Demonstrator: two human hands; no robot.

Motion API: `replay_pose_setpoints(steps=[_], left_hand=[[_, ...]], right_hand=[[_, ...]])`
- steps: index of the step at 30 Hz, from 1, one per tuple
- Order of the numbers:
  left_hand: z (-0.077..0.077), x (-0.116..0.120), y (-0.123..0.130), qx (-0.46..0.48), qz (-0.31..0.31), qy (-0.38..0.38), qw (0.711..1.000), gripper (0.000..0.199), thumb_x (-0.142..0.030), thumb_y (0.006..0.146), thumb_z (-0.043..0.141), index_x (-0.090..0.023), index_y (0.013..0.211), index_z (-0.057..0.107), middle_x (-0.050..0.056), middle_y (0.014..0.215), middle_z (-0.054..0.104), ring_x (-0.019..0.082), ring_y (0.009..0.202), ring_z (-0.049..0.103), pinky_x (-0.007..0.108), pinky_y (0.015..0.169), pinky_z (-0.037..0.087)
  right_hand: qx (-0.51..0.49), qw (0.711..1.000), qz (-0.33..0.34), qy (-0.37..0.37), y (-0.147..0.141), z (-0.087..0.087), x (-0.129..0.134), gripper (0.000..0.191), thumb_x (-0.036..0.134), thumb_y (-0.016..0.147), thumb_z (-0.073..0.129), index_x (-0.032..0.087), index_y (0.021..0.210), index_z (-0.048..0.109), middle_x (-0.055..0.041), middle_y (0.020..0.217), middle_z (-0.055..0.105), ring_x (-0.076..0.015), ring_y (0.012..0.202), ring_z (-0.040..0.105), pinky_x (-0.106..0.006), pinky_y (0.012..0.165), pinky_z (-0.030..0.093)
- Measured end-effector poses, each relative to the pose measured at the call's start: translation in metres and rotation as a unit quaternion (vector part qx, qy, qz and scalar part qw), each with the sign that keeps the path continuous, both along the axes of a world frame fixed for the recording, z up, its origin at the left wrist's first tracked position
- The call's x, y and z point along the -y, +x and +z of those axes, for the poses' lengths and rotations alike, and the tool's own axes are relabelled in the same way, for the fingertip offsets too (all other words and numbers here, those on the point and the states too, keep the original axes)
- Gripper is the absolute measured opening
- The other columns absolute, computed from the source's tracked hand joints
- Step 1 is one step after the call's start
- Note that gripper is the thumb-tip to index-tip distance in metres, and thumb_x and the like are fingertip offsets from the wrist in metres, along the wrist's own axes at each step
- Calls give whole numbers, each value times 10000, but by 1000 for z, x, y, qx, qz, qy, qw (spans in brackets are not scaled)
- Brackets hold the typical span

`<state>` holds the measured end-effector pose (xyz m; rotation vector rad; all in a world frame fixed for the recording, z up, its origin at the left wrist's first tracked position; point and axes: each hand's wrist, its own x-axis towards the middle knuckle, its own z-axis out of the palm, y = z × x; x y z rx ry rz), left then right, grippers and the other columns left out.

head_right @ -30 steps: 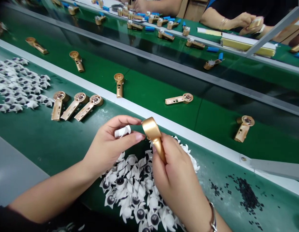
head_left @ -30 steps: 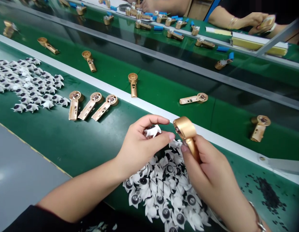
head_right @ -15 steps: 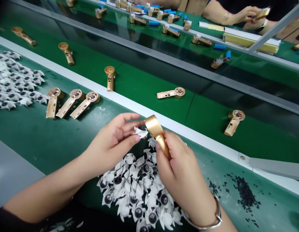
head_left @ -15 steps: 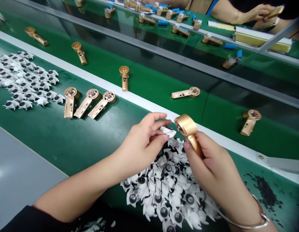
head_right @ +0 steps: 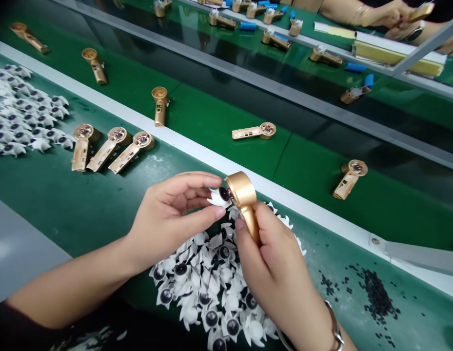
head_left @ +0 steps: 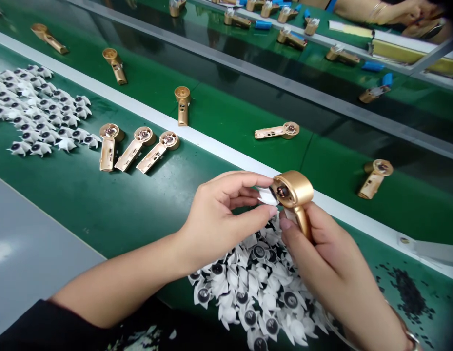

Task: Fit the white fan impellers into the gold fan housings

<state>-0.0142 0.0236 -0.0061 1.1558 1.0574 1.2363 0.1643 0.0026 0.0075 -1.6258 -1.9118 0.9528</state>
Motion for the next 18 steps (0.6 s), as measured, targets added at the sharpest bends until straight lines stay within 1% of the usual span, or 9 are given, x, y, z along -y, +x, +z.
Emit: replay_pose_setpoints(steps=[3,6,9,13,15,18], left_hand=[[0,2,1,-37,24,18,999,324,-127,738,798,-181,1050,732,35,1065,741,121,887,713,219,837,621],[1,3,1,-45,33,32,998,341,-139,719,818,-183,1050,751,31,1090,747,116,872,725,208,835,625],[2,2,0,7,13,2,1000,367,-117,723,814,-178,1078,745,25,1034,773,118,853,740,197,815,630],[2,0,-1,96,-25,-49,994,366,-114,748,799,-188,1101,737,-1,917,798,132,842,758,207,808,638],[3,-1,-2,110,-29,-60,992,355,-130,752,801,-196,1096,741,-7,900,801,143,835,763,230,816,643],[4,-2,-3,93,-27,-58,994,354,-121,751,799,-212,1089,747,-14,889,802,154,813,766,262,807,653]], right_hand=[[12,1000,-6,14,-2,-1,0,157,265,970,492,233,819,466,56,639,431,-103,534,396,-231,458,326],[26,999,2,35,-3,-2,-1,157,238,962,502,230,812,457,58,633,434,-98,525,398,-226,461,334],[31,998,15,49,-2,-1,-2,173,229,959,501,231,797,440,60,624,427,-97,518,395,-228,462,334],[26,999,27,34,4,1,-2,197,246,963,501,236,784,421,65,608,408,-97,500,377,-235,440,310],[27,999,29,26,6,3,-2,211,263,968,500,237,777,414,67,600,402,-97,496,373,-238,436,306],[37,998,28,34,6,3,-3,206,259,968,494,239,779,416,65,594,403,-100,490,374,-244,436,302]])
